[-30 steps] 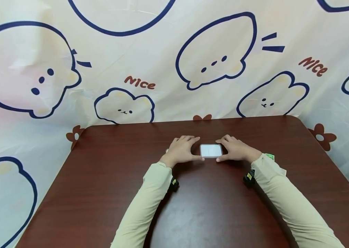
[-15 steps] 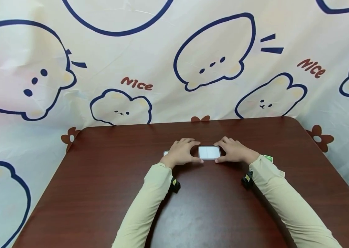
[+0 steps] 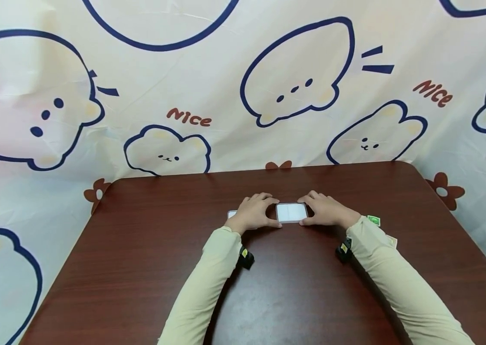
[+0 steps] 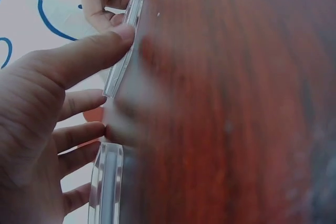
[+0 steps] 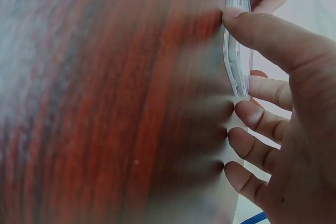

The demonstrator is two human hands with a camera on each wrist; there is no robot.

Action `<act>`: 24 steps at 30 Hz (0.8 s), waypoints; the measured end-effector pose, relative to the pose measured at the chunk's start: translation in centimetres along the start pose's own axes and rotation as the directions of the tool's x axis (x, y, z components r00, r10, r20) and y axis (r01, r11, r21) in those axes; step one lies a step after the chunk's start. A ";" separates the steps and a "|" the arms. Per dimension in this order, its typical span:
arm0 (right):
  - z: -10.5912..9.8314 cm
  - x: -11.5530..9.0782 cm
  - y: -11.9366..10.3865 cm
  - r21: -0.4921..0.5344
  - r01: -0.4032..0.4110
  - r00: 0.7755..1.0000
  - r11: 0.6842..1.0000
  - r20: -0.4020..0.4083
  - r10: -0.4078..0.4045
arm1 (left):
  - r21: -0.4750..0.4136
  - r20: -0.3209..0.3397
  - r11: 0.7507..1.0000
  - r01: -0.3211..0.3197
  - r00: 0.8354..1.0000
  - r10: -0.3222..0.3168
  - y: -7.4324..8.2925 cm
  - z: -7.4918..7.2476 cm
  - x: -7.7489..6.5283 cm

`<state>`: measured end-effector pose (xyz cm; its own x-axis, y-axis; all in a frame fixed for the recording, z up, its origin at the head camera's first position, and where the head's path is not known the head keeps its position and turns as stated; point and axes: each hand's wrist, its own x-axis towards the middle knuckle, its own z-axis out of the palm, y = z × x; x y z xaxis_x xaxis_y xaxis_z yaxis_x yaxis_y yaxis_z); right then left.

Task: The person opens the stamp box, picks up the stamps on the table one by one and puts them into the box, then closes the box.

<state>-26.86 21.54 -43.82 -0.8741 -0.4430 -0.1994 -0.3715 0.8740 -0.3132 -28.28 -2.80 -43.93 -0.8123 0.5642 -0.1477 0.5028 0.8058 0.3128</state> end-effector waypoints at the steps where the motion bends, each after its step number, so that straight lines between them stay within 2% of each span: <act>1: 0.0 0.0 0.0 0.003 0.002 1.000 1.000 -0.001 -0.002 | 0.008 0.000 1.000 0.001 1.000 -0.001 0.0 0.0 0.0; 15: 0.4 -0.1 0.0 0.032 0.036 0.998 0.999 -0.048 -0.035 | 0.057 -0.019 0.998 0.030 0.999 -0.029 0.7 0.3 0.4; 24: 0.2 -0.1 0.0 0.034 0.025 0.999 0.999 -0.032 -0.024 | 0.006 -0.010 1.000 0.026 1.000 -0.026 0.6 0.0 0.5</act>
<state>-26.69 21.58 -43.97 -0.8743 -0.4574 -0.1621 -0.3826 0.8552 -0.3498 -28.37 -2.07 -43.86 -0.8281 0.5413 -0.1459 0.4833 0.8212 0.3035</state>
